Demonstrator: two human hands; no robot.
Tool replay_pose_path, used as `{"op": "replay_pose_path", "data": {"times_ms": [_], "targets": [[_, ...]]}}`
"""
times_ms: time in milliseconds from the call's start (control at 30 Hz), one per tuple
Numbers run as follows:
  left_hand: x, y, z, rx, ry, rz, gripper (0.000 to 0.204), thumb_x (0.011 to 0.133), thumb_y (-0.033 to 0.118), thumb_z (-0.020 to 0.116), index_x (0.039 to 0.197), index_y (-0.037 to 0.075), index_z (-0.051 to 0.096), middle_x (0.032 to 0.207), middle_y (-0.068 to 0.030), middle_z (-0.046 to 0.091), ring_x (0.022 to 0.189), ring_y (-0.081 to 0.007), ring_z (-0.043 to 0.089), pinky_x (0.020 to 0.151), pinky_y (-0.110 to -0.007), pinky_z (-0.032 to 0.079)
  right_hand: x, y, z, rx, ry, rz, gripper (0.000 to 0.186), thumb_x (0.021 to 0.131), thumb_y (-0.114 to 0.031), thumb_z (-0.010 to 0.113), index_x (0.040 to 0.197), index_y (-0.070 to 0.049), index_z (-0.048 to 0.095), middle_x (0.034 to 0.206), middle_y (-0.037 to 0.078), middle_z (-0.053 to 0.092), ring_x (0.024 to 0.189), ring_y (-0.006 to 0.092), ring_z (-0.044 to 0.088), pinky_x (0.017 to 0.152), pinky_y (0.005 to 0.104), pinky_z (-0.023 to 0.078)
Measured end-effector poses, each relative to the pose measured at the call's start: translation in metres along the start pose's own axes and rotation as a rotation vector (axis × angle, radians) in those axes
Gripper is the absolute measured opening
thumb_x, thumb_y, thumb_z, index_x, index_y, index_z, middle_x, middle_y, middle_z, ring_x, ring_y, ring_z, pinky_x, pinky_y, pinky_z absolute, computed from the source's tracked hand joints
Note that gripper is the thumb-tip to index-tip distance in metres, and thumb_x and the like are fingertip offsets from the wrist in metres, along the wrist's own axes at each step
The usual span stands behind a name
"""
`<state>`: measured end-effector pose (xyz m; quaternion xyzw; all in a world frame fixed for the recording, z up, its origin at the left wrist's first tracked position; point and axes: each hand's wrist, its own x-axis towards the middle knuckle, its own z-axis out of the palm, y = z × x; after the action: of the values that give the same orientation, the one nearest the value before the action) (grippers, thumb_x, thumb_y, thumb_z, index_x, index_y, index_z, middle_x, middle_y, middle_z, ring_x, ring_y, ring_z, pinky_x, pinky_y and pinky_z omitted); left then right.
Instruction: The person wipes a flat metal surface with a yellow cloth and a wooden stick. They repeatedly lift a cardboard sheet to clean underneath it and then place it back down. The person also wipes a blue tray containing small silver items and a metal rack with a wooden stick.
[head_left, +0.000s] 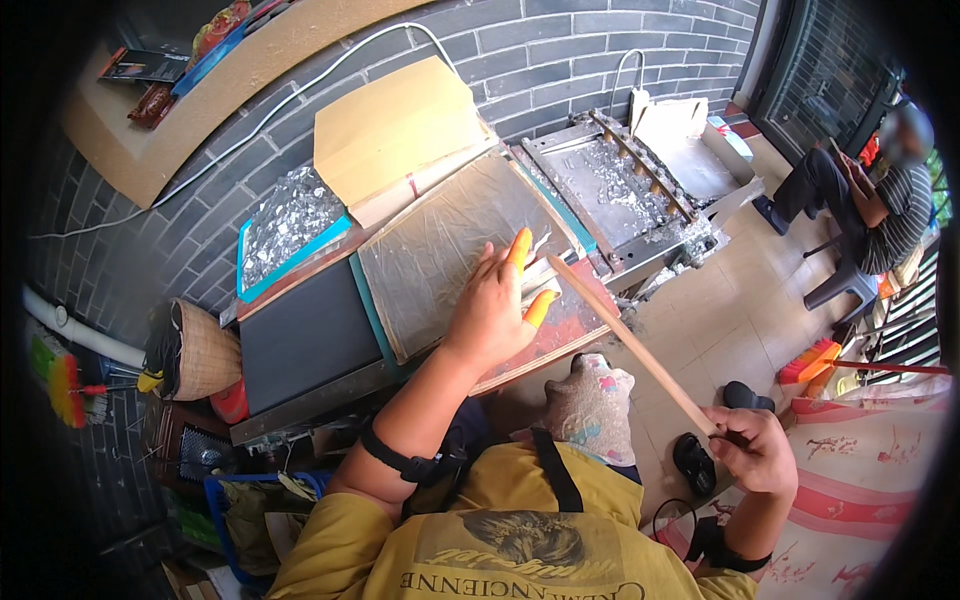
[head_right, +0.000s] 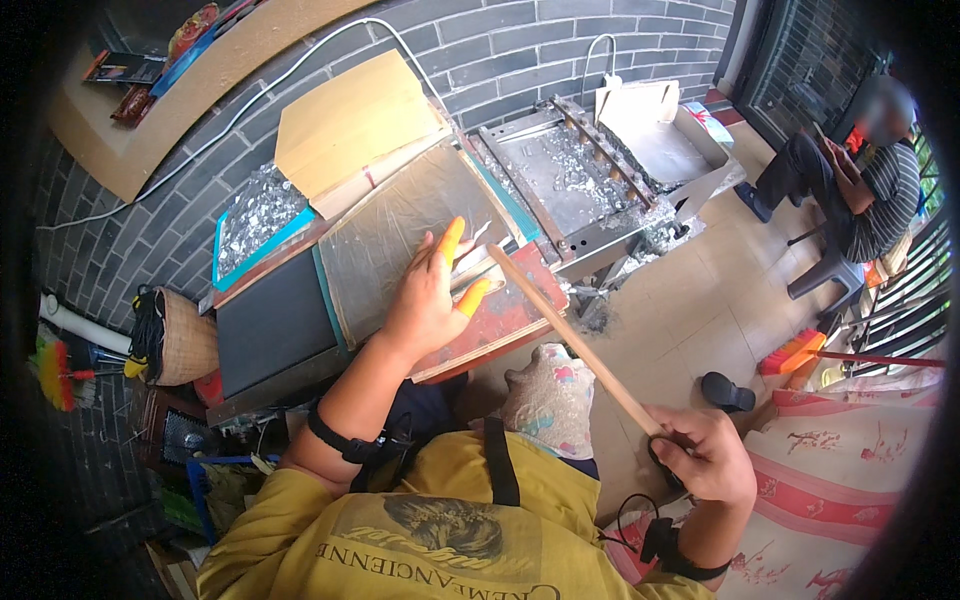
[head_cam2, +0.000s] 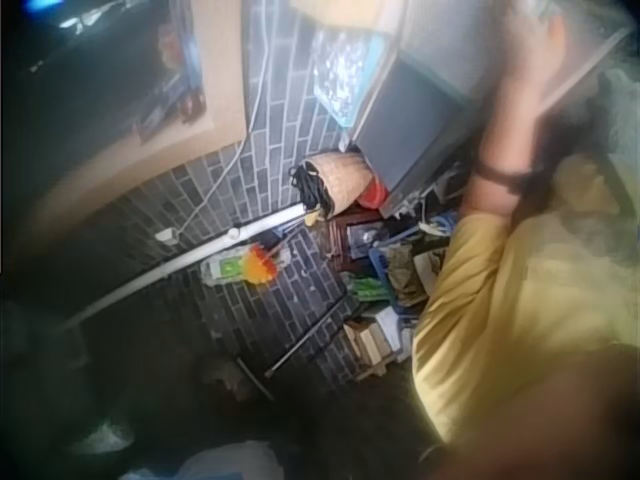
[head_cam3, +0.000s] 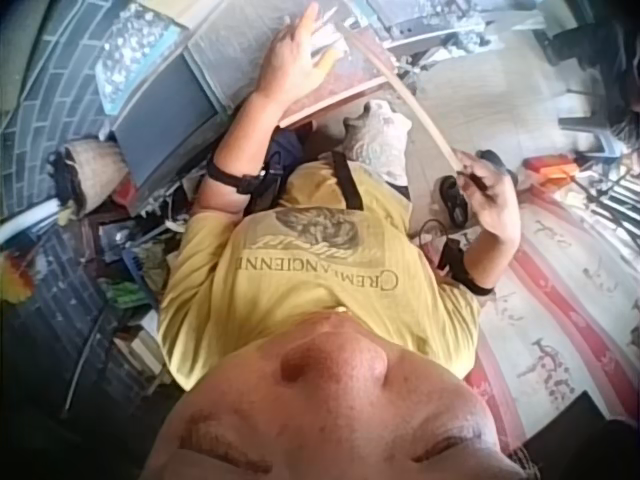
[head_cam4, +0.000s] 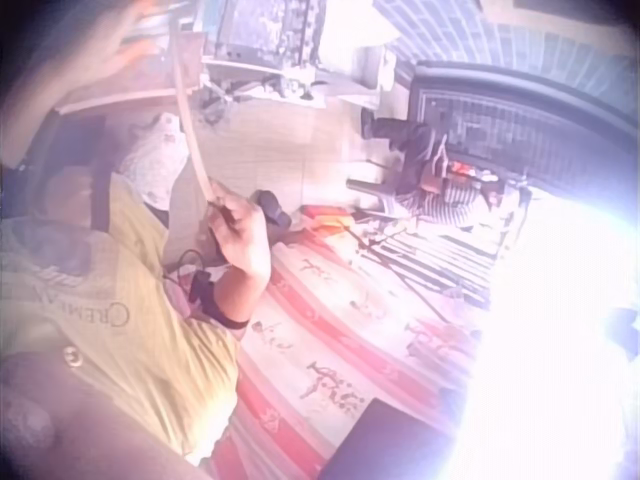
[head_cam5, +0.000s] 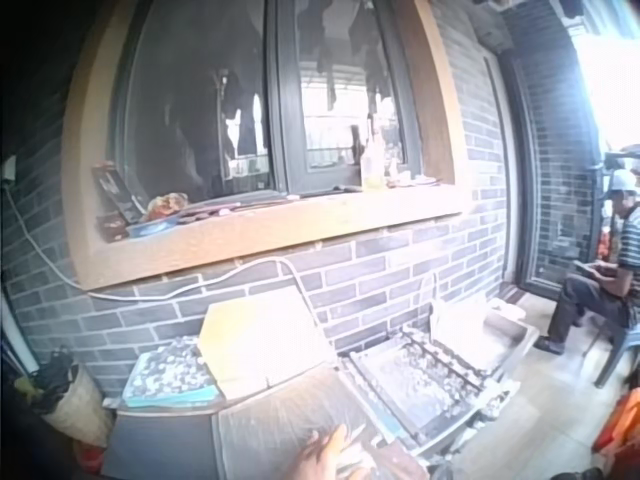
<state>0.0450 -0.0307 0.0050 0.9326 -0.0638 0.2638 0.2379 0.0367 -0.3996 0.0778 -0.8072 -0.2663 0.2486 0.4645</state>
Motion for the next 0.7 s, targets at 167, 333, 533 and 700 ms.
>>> {"op": "replay_pose_path", "data": {"times_ms": [167, 333, 533, 700], "targets": [[0.000, 0.004, -0.004, -0.024, 0.013, 0.010, 0.067, 0.083, 0.020, 0.067, 0.136, -0.005, 0.034, 0.109, -0.0181, 0.063, 0.105, -0.0375, 0.058, 0.107, -0.049, 0.034, 0.006, -0.008, 0.007, 0.024, 0.013, 0.014, 0.038, 0.076, 0.010, 0.059, 0.114, 0.007, 0.060, 0.065, 0.006, 0.051, 0.055, 0.0097, 0.046, 0.051, 0.0242, 0.039], [0.001, 0.006, -0.007, 0.006, 0.080, 0.007, 0.067, 0.083, 0.014, 0.067, 0.137, -0.003, 0.033, 0.111, -0.0181, 0.064, 0.108, -0.0383, 0.058, 0.108, -0.048, 0.033, 0.003, -0.009, 0.009, -0.027, 0.020, -0.049, 0.038, 0.076, 0.009, 0.060, 0.114, 0.007, 0.060, 0.066, 0.008, 0.053, 0.057, 0.0102, 0.050, 0.053, 0.0242, 0.042], [-0.001, 0.005, -0.007, 0.045, 0.090, -0.023, 0.065, 0.082, 0.012, 0.067, 0.136, -0.004, 0.034, 0.109, -0.0188, 0.064, 0.106, -0.0394, 0.058, 0.107, -0.049, 0.033, 0.007, -0.020, 0.020, -0.002, 0.008, 0.004, 0.037, 0.078, 0.008, 0.060, 0.115, 0.006, 0.060, 0.063, 0.007, 0.050, 0.054, 0.0096, 0.044, 0.050, 0.0255, 0.038], [-0.002, 0.003, -0.007, 0.054, 0.099, -0.020, 0.064, 0.082, 0.011, 0.066, 0.136, -0.003, 0.034, 0.105, -0.0178, 0.065, 0.103, -0.0392, 0.058, 0.106, -0.049, 0.034, 0.011, -0.020, 0.031, 0.013, 0.038, 0.033, 0.033, 0.082, 0.007, 0.060, 0.114, 0.004, 0.061, 0.061, 0.003, 0.045, 0.054, 0.0070, 0.039, 0.048, 0.0247, 0.034]]}}
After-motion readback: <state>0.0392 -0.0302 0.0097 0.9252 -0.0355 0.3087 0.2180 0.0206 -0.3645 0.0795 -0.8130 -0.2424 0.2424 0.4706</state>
